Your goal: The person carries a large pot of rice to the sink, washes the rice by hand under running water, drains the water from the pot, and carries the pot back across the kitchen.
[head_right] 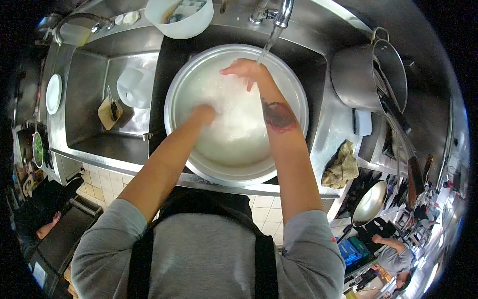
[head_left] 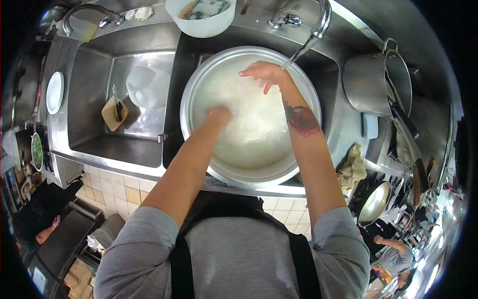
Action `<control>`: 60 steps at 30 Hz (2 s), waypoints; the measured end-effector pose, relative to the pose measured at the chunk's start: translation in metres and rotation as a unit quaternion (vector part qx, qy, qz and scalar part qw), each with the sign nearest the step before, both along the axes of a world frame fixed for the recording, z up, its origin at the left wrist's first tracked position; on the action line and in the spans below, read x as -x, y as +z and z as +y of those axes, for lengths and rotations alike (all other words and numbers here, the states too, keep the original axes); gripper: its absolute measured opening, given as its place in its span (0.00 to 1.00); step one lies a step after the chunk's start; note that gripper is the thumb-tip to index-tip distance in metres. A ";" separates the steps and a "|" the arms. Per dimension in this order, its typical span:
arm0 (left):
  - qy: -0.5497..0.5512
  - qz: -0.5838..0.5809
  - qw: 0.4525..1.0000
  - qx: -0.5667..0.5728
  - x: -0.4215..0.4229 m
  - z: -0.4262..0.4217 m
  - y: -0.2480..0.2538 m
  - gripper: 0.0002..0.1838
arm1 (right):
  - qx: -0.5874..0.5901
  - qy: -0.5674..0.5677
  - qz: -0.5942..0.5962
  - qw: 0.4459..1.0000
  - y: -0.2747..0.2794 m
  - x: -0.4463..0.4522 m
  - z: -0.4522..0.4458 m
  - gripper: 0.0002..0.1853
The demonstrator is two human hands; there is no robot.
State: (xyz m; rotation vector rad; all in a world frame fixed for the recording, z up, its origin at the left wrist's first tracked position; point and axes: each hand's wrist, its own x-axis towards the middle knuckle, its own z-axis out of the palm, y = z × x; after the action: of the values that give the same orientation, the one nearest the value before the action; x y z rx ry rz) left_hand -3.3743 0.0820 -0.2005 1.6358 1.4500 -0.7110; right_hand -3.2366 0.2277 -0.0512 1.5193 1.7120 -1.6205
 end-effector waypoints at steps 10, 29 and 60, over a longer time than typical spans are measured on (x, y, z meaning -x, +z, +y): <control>-0.113 -0.143 0.960 -0.213 -0.039 0.100 0.055 0.16 | -0.093 -0.055 0.157 0.982 0.086 -0.032 -0.021 0.14; 0.190 -0.343 0.832 -0.393 -0.061 0.060 0.215 0.22 | -0.517 -0.123 0.067 0.845 0.085 -0.053 0.033 0.17; 0.562 -0.126 0.774 -0.263 0.040 -0.158 0.137 0.27 | -0.627 -0.201 0.068 0.749 -0.019 -0.106 -0.015 0.13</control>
State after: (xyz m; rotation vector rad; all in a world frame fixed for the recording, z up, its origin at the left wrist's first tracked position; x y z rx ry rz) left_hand -3.4147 -0.0760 -0.0635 0.8245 2.1301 0.6271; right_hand -3.1302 0.2127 -0.0700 2.4551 2.9753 -0.4992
